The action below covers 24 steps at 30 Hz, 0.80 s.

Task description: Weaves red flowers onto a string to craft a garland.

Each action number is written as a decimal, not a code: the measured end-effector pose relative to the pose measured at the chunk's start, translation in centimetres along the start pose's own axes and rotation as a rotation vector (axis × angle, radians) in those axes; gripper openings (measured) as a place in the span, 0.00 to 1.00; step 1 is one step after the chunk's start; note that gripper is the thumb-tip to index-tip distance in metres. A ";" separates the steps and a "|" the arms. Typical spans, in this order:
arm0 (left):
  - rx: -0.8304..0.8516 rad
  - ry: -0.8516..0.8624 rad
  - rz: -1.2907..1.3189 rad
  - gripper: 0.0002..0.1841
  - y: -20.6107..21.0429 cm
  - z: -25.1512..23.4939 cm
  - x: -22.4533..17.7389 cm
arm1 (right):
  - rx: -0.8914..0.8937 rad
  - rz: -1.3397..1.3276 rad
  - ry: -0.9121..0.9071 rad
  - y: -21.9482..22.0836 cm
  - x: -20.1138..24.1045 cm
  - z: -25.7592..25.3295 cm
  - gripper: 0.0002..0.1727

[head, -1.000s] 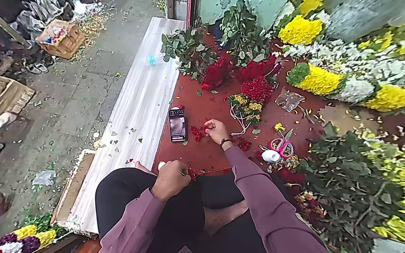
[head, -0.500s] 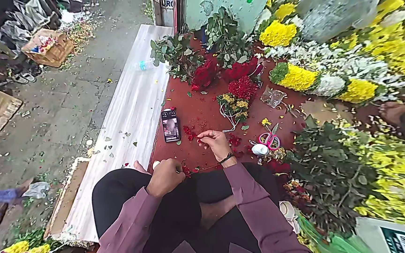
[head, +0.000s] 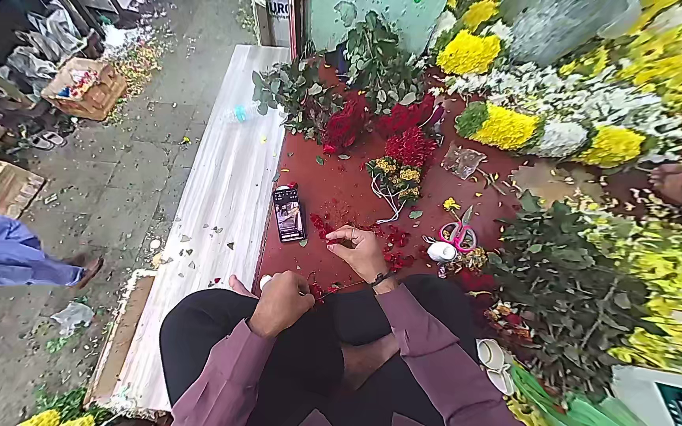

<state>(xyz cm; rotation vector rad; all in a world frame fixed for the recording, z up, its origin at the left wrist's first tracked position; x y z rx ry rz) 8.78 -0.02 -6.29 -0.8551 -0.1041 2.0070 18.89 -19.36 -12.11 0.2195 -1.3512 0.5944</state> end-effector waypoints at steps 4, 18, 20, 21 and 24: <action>-0.020 -0.008 0.003 0.09 -0.2 0.1 0.1 | -0.092 -0.014 -0.036 0.5 0.6 0.8 0.06; -0.114 0.055 0.293 0.10 -1.5 0.0 0.9 | 0.181 -0.599 0.147 3.9 3.4 5.8 0.34; -0.097 0.100 0.352 0.10 -1.5 0.1 0.7 | 0.165 -0.579 0.211 4.4 2.6 6.0 0.34; -0.089 0.123 0.378 0.09 -1.4 0.1 0.5 | 0.153 -0.568 0.242 4.5 2.3 5.9 0.34; -0.066 0.176 0.382 0.09 -1.4 0.0 0.4 | 0.122 -0.517 0.297 4.6 1.8 5.6 0.34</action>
Point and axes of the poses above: each hand's wrist, its own z-axis away from the middle knuckle, its own y-axis out of the palm, x = y × z, the point moved 4 cm from there along -z, towards the middle knuckle, and after that the axes turned 11 degrees about x, right-handed, at the moved point
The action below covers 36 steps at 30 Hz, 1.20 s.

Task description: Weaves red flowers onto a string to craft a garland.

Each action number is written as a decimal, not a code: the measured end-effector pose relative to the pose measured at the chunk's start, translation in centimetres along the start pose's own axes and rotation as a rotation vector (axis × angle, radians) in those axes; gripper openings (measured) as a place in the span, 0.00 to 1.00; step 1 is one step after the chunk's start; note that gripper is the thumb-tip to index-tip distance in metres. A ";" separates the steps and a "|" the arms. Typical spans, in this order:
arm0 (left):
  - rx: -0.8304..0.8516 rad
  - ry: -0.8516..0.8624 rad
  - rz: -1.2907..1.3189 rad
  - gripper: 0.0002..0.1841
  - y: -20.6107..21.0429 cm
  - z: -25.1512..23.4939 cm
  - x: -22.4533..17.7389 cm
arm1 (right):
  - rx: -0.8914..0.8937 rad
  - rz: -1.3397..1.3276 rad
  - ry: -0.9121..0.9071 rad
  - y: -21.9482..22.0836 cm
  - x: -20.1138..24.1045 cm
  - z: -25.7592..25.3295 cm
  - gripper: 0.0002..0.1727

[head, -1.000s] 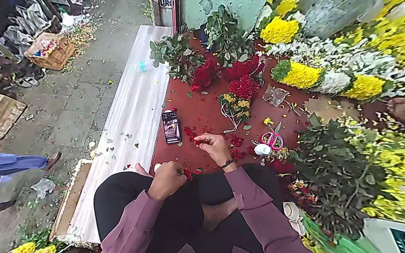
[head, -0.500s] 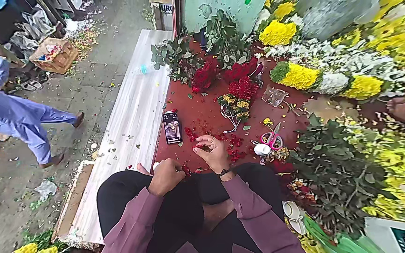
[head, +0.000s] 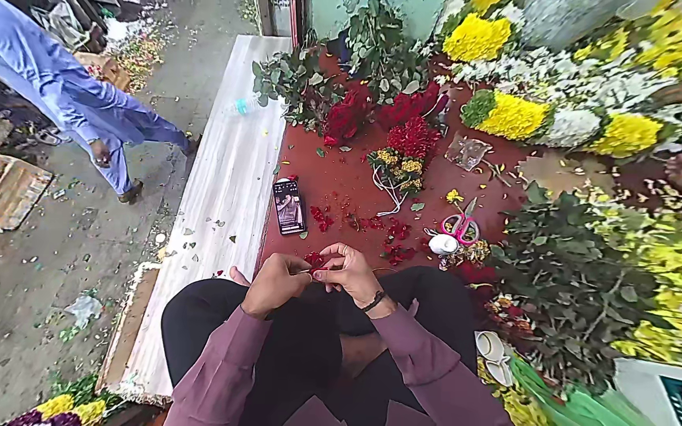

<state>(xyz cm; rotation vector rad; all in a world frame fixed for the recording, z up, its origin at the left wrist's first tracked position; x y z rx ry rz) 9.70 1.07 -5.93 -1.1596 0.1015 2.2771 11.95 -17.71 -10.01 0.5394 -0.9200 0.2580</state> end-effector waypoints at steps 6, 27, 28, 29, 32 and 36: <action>0.031 0.017 0.064 0.10 -0.1 0.2 -0.2 | 0.055 0.040 0.059 -0.4 0.3 -0.1 0.39; 0.064 0.080 0.001 0.09 -0.3 0.2 -0.3 | 0.221 0.223 0.083 -2.2 0.2 -0.5 0.53; 0.049 0.072 -0.004 0.08 -0.4 0.2 -0.2 | 0.201 0.287 0.028 -2.6 0.6 -0.5 0.52; 0.036 0.065 -0.007 0.08 -0.5 0.3 -0.2 | 0.175 0.374 -0.031 -3.1 0.7 -0.7 0.52; 0.002 0.033 -0.026 0.08 -1.0 0.3 0.0 | 0.274 0.630 -0.094 -2.9 -0.4 -1.6 0.64; -0.094 -0.066 -0.075 0.11 -2.0 0.5 0.6 | 0.294 0.572 -0.135 -2.7 -1.1 -2.1 0.31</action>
Point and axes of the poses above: each hand's wrist, its own z-axis away from the middle knuckle, its own y-axis out of the palm, x = y × z, the point moved 4 cm from there along -z, towards the middle knuckle, and after that the axes turned 11 degrees about x, right-handed, at the moved point
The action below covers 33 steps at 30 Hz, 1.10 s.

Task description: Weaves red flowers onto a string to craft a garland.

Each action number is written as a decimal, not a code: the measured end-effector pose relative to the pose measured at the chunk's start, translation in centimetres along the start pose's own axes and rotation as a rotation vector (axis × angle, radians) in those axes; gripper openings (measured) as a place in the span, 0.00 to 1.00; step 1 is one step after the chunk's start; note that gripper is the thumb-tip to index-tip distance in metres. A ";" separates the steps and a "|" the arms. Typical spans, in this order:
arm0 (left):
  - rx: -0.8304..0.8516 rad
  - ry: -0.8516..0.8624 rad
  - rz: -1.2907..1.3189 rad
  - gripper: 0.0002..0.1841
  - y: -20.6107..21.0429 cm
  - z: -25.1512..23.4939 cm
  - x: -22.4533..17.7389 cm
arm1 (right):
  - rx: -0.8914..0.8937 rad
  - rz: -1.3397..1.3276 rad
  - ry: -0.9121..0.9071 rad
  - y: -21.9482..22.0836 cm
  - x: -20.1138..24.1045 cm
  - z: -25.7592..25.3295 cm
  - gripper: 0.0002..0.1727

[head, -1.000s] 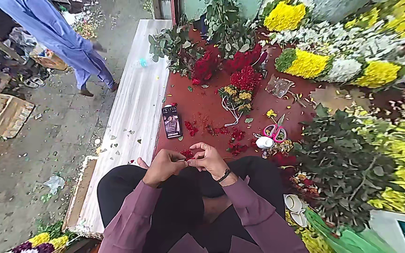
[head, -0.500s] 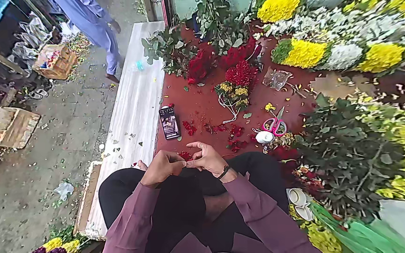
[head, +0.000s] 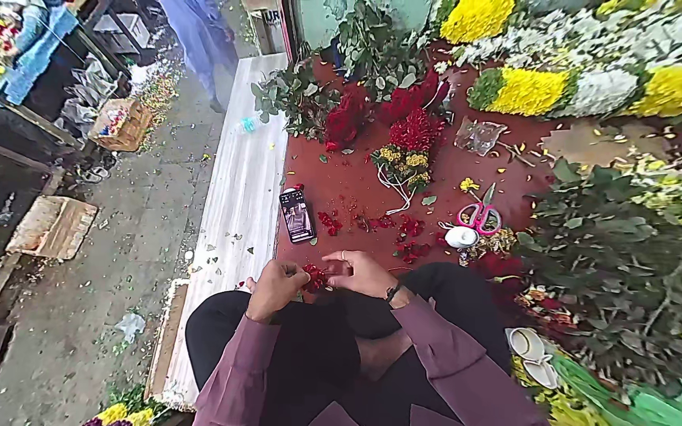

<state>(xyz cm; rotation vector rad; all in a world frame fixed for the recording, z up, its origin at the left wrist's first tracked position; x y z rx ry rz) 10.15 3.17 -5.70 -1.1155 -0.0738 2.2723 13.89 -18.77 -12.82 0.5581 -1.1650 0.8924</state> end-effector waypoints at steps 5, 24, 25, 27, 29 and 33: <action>-0.146 -0.105 -0.062 0.14 -0.8 0.3 0.3 | 0.016 -0.010 -0.165 -0.9 1.9 1.1 0.10; -0.312 0.277 -0.427 0.10 0.4 0.2 -8.0 | 0.022 -0.264 -0.454 -3.9 5.2 3.6 0.07; -0.255 0.204 -0.451 0.11 0.3 0.0 -7.2 | -0.031 -0.155 -0.387 -5.3 4.3 4.0 0.08; -0.146 0.052 -0.454 0.11 0.2 -0.3 -5.4 | -0.147 0.092 -0.197 -8.4 1.4 5.1 0.10; -0.089 -0.063 -0.411 0.11 -0.2 -0.7 -3.6 | -0.248 0.230 -0.040 -11.7 -1.5 7.2 0.11; -0.105 -0.137 -0.297 0.12 -0.1 -1.5 -1.7 | -0.386 0.265 0.118 -15.4 -4.2 15.4 0.10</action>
Point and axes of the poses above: each hand's wrist, its own z-axis away from the middle knuckle, its own y-axis out of the palm, x = y × z, the point moved 4 cm from there along -z, towards the middle knuckle, and after that the axes turned 11 degrees about x, right-handed, at the moved point
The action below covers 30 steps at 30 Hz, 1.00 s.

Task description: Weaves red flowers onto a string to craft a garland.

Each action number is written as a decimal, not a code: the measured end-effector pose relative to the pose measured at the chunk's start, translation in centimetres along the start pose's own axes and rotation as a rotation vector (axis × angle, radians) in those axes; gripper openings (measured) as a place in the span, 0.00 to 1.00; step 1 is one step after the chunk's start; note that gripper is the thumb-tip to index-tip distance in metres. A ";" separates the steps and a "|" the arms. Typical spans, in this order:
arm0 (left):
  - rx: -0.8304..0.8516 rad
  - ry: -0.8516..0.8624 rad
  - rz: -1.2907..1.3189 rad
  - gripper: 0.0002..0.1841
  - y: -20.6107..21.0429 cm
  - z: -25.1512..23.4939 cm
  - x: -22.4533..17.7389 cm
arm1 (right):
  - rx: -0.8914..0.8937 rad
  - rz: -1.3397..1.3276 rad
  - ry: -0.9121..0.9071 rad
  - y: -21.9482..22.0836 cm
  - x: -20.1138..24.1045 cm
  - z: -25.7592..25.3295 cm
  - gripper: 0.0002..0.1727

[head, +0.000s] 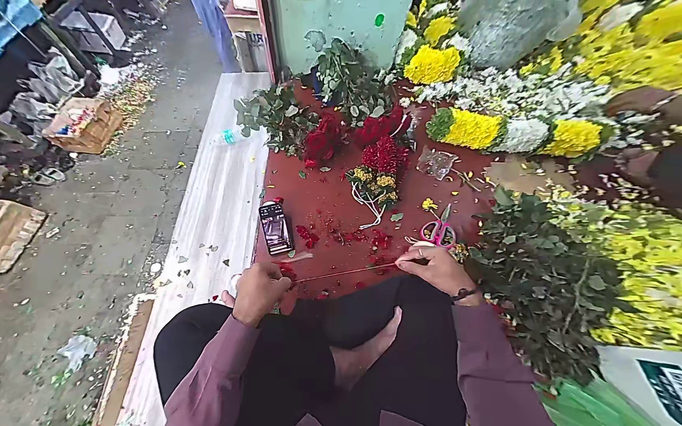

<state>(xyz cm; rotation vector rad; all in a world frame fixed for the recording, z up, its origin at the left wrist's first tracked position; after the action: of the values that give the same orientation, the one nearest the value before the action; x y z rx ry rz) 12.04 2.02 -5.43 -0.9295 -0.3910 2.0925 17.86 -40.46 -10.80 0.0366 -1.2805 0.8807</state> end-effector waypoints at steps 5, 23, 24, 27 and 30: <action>-0.006 -0.015 0.043 0.16 0.6 -0.1 -0.4 | -0.074 0.054 0.040 -1.1 -1.3 8.8 0.11; -0.052 0.089 -0.162 0.13 -0.5 1.8 -1.1 | -0.135 0.130 0.255 -6.4 10.6 28.7 0.13; -0.032 0.066 -0.182 0.14 -0.5 2.0 -1.3 | -0.138 0.087 0.242 -6.6 10.5 29.2 0.13; 0.053 0.029 -0.235 0.12 -0.3 2.0 -1.7 | -0.070 0.108 0.447 -6.7 7.5 28.6 0.16; 0.111 0.017 -0.243 0.11 0.3 2.0 -1.6 | -0.038 0.394 0.583 -5.9 6.5 21.0 0.19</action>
<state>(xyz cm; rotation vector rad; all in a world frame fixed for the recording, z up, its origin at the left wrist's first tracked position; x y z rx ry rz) 11.09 0.67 -3.44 -0.7928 -0.3562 1.8636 4.47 -51.09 4.17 -0.4850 -0.7609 1.0995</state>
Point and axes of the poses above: each hand's wrist, its own z-axis away from the middle knuckle, its own y-axis out of the palm, x = y × z, the point moved 4 cm from there along -z, towards the middle knuckle, and after that the axes turned 11 degrees about x, right-handed, at the moved point
